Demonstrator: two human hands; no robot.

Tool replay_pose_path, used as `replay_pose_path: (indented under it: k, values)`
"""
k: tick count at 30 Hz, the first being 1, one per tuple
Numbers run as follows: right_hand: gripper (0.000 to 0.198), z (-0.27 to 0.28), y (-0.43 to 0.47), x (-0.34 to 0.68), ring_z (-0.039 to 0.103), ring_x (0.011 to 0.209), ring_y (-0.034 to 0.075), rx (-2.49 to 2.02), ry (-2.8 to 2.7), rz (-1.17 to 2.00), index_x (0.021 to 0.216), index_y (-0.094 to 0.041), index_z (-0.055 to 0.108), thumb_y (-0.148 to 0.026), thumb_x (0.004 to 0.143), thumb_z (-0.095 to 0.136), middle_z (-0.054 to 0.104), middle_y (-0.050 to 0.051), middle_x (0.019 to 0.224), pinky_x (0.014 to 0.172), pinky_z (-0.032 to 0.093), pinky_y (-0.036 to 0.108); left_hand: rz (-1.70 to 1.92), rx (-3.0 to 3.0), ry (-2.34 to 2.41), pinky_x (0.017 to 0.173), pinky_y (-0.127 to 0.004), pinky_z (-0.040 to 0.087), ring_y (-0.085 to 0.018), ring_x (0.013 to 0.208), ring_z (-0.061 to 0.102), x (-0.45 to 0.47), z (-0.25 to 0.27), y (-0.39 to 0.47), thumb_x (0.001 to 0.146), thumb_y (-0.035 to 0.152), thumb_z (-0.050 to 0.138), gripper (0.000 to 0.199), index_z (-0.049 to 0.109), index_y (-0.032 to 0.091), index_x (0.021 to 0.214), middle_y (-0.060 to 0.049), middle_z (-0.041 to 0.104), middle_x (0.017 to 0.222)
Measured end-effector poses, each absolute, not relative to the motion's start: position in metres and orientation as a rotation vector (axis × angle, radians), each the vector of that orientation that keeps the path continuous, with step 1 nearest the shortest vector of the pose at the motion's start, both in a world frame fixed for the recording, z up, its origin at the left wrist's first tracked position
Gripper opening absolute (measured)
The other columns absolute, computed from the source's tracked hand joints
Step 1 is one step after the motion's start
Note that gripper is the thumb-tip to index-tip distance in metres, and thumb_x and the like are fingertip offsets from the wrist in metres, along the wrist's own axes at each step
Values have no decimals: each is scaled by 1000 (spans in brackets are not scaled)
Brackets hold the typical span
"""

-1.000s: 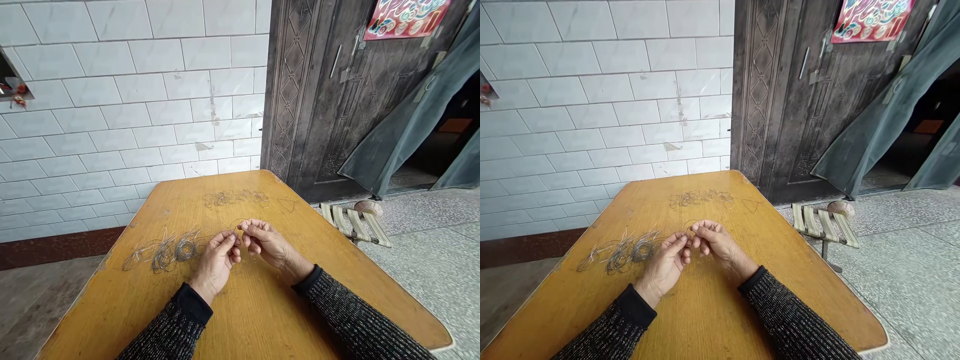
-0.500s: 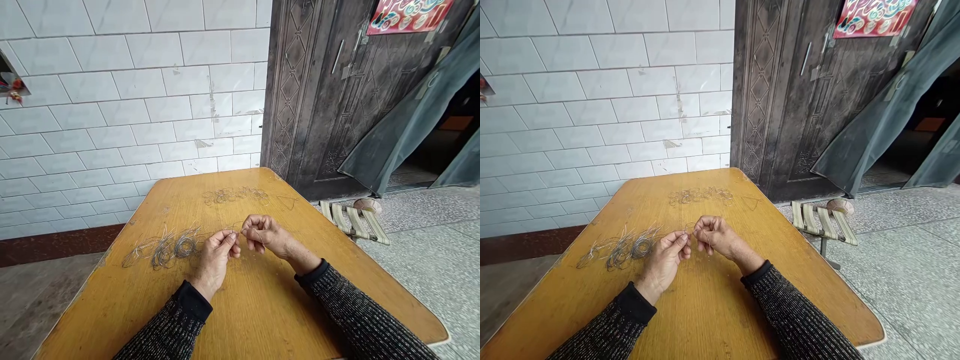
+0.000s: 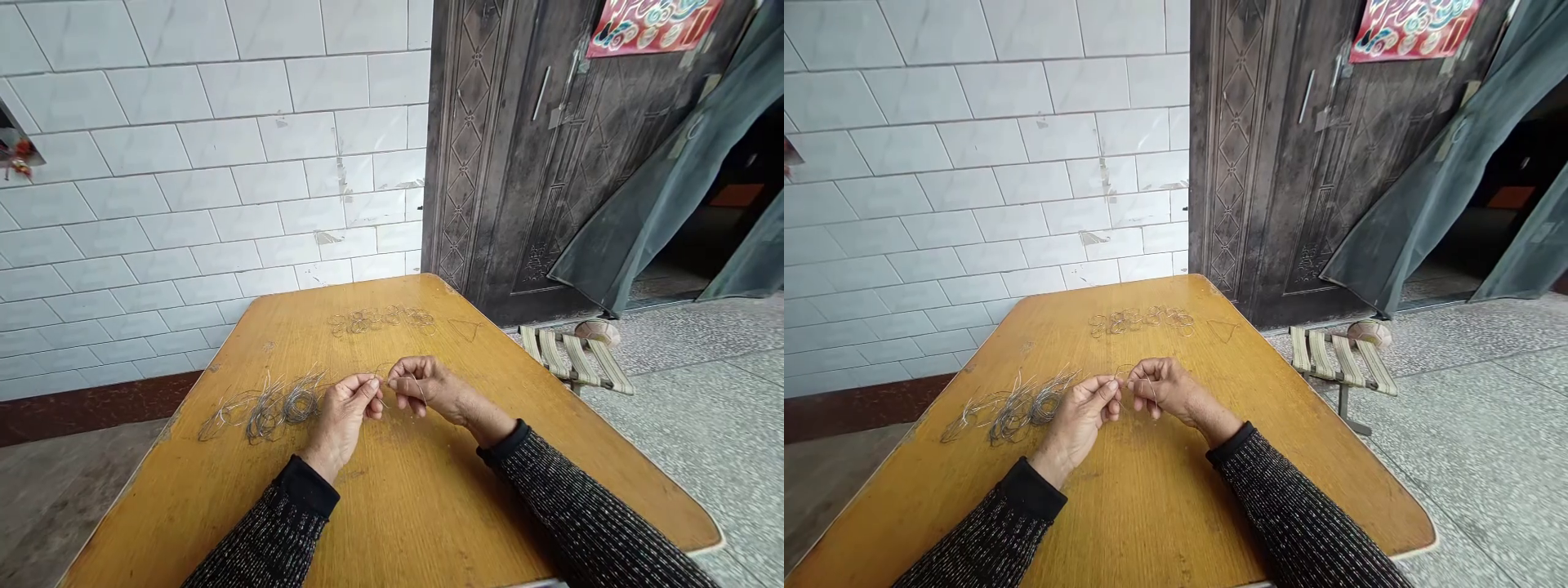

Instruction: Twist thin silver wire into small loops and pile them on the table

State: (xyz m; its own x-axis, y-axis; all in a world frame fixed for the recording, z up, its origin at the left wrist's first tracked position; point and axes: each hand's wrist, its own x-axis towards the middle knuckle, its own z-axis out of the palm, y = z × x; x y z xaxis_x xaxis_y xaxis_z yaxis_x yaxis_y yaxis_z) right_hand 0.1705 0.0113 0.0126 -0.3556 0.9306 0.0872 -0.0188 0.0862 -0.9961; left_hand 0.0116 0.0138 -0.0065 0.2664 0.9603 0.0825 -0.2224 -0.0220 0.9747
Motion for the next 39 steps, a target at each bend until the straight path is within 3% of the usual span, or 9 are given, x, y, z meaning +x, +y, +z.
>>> replay_pose_path:
  k: [13,22,32,39]
  values:
    - [21,6,12,167,38,29,3,-1023,-1578,1287,67,-14,55,-34,70,60,53,-5,44,31,30,15,1135,1547,965,45,-20,36,-8,43,46,10,0,14,70,25,60,13,68,15,73,2,53,46]
    - [25,8,11,159,40,30,3,-967,-1339,1287,61,-15,51,-37,68,61,53,-6,45,33,30,16,1079,930,724,51,-18,42,-7,58,54,7,-5,18,63,27,70,28,60,13,86,-2,59,72]
    - [28,9,7,160,42,31,3,-941,-1370,1372,62,-15,52,-39,67,63,54,-5,46,34,29,16,1115,970,826,44,-16,33,-4,50,46,11,-6,13,59,28,71,24,59,13,73,1,56,66]
    - [29,6,9,161,50,36,4,-893,-1377,1446,67,-15,54,-42,69,62,62,-2,60,36,34,16,1250,1091,902,44,-18,31,-5,46,44,12,-4,13,62,33,66,22,53,15,65,3,52,61]
